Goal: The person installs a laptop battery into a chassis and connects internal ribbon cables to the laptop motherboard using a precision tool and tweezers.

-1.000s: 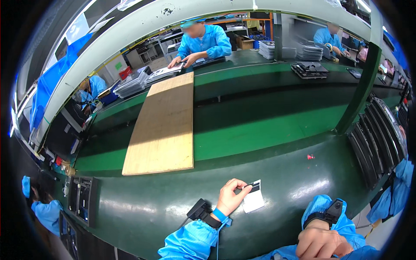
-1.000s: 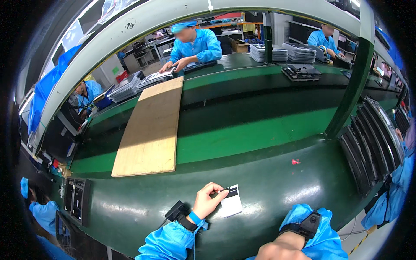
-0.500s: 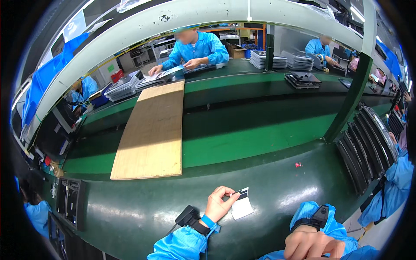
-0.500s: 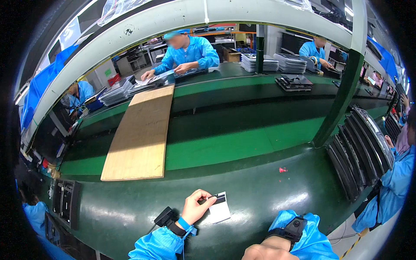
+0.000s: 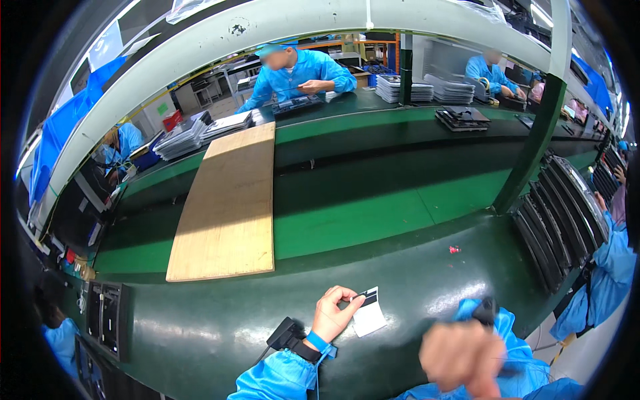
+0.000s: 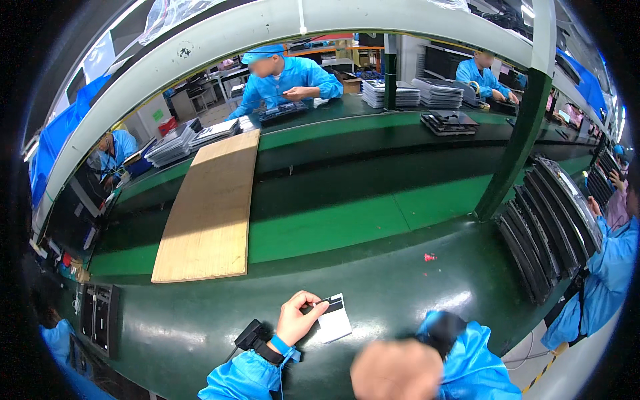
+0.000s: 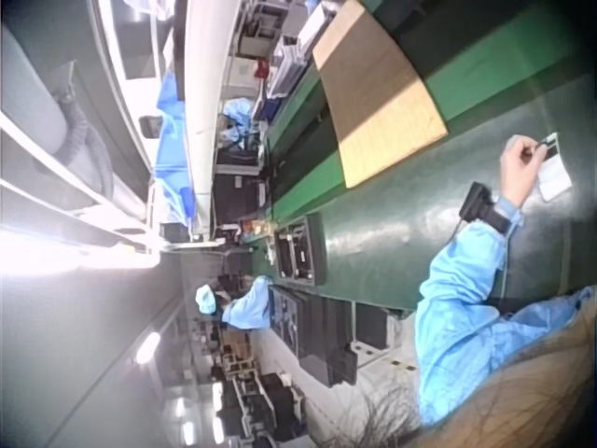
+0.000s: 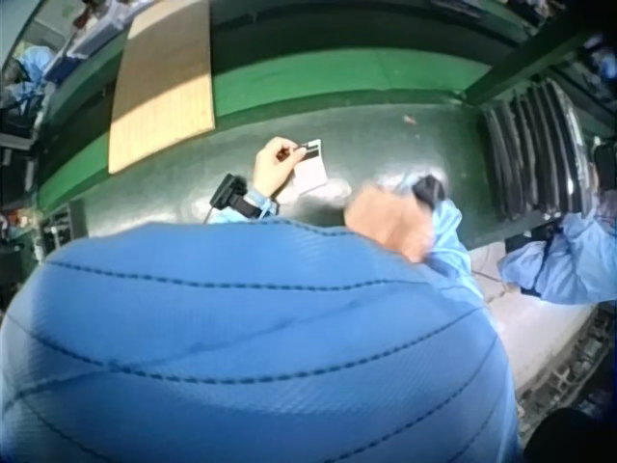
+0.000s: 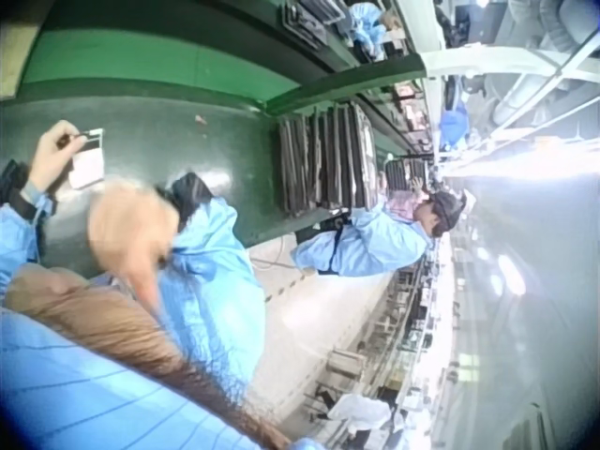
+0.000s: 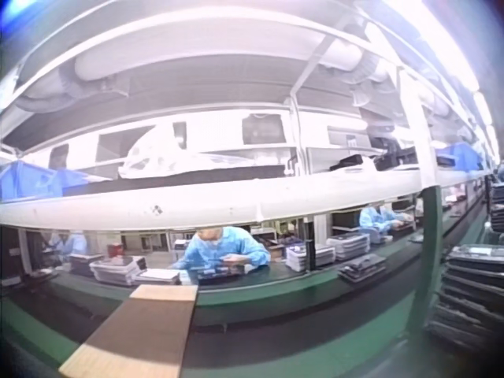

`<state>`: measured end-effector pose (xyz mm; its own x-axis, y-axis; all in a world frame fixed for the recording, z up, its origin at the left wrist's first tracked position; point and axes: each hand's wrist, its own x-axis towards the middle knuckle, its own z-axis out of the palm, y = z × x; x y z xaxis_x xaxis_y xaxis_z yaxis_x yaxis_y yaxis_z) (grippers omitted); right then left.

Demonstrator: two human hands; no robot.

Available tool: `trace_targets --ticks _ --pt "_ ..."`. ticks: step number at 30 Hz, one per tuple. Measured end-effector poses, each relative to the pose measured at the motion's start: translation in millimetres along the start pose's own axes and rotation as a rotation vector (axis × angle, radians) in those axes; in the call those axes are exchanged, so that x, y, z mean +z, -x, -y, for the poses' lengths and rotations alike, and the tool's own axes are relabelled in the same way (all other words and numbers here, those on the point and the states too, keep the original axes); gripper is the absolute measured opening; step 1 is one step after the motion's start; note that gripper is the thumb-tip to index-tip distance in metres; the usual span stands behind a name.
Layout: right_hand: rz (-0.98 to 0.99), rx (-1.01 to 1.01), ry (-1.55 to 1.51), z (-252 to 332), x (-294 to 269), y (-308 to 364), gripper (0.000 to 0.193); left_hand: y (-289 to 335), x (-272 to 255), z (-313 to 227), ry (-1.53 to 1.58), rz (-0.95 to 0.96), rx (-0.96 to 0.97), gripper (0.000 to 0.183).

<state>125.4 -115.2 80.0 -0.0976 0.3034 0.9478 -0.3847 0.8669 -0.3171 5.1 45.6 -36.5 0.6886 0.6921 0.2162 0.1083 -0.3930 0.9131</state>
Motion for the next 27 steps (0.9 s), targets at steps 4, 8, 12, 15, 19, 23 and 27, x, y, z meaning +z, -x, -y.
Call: trace_targets --ticks 4,8,12,15,19,23,27 --pt "-0.672 1.013 -0.016 -45.9 -50.9 -43.0 0.067 1.7 2.1 4.7 0.006 -0.003 -0.005 0.017" --pt "-0.849 1.116 -0.403 -68.6 -87.9 -19.3 0.069 2.0 5.6 5.2 -0.006 0.001 -0.010 0.017" --pt "-0.816 1.125 -0.399 -69.2 -84.3 -22.1 0.070 1.9 4.0 3.1 -0.013 0.013 -0.023 0.018" --pt "-0.816 1.102 -0.399 -67.1 -84.3 -23.3 0.071 0.0 3.8 1.2 -0.025 0.029 -0.007 0.018" --pt "-0.808 1.088 -0.411 -70.6 -87.5 -19.8 0.072 -0.2 2.8 4.9 -0.029 0.029 -0.009 0.018" --pt "-0.791 1.063 -0.409 -70.8 -93.1 -20.2 0.072 0.5 2.5 3.9 -0.027 0.029 -0.017 0.018" --pt "-0.734 1.023 -0.474 -75.9 -102.5 -41.4 0.070 -1.9 4.0 3.4 -0.035 0.016 -0.003 0.017"
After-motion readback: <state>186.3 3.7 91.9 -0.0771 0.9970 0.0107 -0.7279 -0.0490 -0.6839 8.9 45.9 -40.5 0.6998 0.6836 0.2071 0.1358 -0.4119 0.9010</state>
